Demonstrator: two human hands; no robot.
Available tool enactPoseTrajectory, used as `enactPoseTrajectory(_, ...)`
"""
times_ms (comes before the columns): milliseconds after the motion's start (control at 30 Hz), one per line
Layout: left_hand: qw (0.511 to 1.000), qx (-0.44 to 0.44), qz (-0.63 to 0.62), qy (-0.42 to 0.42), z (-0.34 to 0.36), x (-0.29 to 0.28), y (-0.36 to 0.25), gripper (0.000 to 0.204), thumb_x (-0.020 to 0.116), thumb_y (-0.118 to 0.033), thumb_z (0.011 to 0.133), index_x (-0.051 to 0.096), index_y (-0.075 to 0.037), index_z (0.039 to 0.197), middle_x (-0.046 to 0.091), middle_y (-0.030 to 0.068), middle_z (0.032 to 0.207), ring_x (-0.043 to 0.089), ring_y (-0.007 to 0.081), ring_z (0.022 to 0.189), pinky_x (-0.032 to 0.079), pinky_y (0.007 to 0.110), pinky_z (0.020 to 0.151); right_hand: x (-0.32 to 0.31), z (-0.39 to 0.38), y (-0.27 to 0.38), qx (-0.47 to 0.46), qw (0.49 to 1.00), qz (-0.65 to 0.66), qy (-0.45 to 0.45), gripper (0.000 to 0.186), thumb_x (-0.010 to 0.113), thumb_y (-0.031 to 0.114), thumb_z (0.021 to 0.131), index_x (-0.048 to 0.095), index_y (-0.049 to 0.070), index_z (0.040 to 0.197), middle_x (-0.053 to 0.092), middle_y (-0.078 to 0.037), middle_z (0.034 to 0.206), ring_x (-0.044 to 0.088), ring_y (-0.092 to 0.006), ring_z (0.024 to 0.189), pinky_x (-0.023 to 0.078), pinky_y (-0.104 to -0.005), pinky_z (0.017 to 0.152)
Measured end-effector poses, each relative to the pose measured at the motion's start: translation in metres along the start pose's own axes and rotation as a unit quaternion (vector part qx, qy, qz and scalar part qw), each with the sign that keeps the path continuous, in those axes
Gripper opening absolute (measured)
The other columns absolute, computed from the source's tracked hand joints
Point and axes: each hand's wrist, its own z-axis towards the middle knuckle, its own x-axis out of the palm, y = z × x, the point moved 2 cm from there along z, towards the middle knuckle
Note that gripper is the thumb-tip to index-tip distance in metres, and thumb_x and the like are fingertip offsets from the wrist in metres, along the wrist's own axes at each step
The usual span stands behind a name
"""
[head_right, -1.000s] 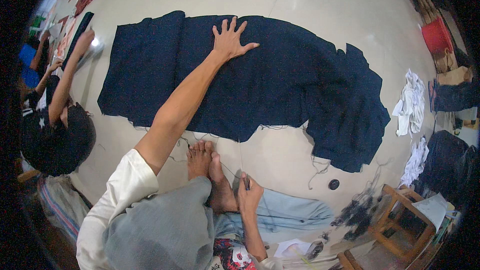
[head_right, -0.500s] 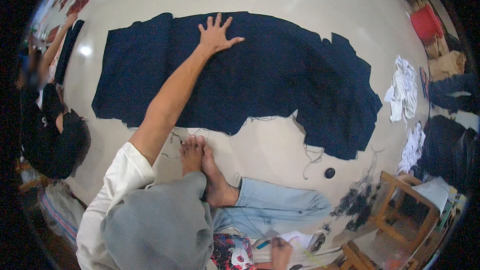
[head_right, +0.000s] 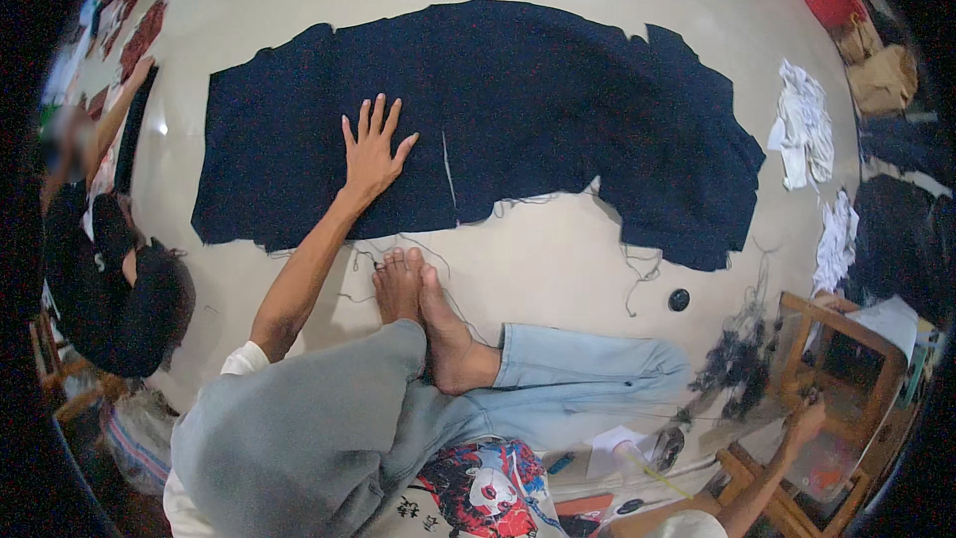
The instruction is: The person sits on the floor and uses small scissors to cut threads and trim the edges of a large piece of dark blue fabric. They repeatedly pull threads and snip them, occasionally adjusting the fabric's position.
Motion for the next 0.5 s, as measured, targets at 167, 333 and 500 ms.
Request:
enactPoseTrajectory(167,0.998,-0.013,-0.061,0.029,-0.008,-0.007,0.064,0.064,0.047,-0.045,0.104,0.032,-0.018,0.159,0.023,0.0121,0.167,0.018,0.0375,0.154,0.020,0.059,0.122,0.023,0.014,0.023,-0.015,1.000,0.019,-0.001,0.018,0.064,0.013,0.093,0.058,-0.002,0.101,0.068,-0.019,0.098,0.070,-0.0306,0.087,0.053,-0.0431,0.075)
enactPoseTrajectory(333,0.995,-0.043,-0.082,0.021,0.003,-0.003,0.112,0.064,0.049,-0.043,0.103,0.033,-0.017,0.159,0.023,0.0128,0.167,0.019,0.0373,0.154,0.024,0.059,0.120,0.077,-0.031,0.044,-0.014,0.999,0.031,0.011,0.021,0.065,0.010,0.092,0.058,-0.001,0.108,0.067,-0.019,0.105,0.070,-0.0301,0.091,0.053,-0.0411,0.078)
enactPoseTrajectory(500,0.996,-0.026,-0.083,-0.013,0.012,-0.014,0.158,0.054,0.052,-0.036,0.102,0.045,-0.013,0.150,0.036,0.0136,0.160,0.029,0.0359,0.149,0.029,0.055,0.119,0.103,-0.032,0.037,0.023,1.000,0.010,0.006,0.028,0.066,0.008,0.090,0.058,0.000,0.116,0.066,-0.018,0.112,0.071,-0.0296,0.096,0.054,-0.0391,0.082)
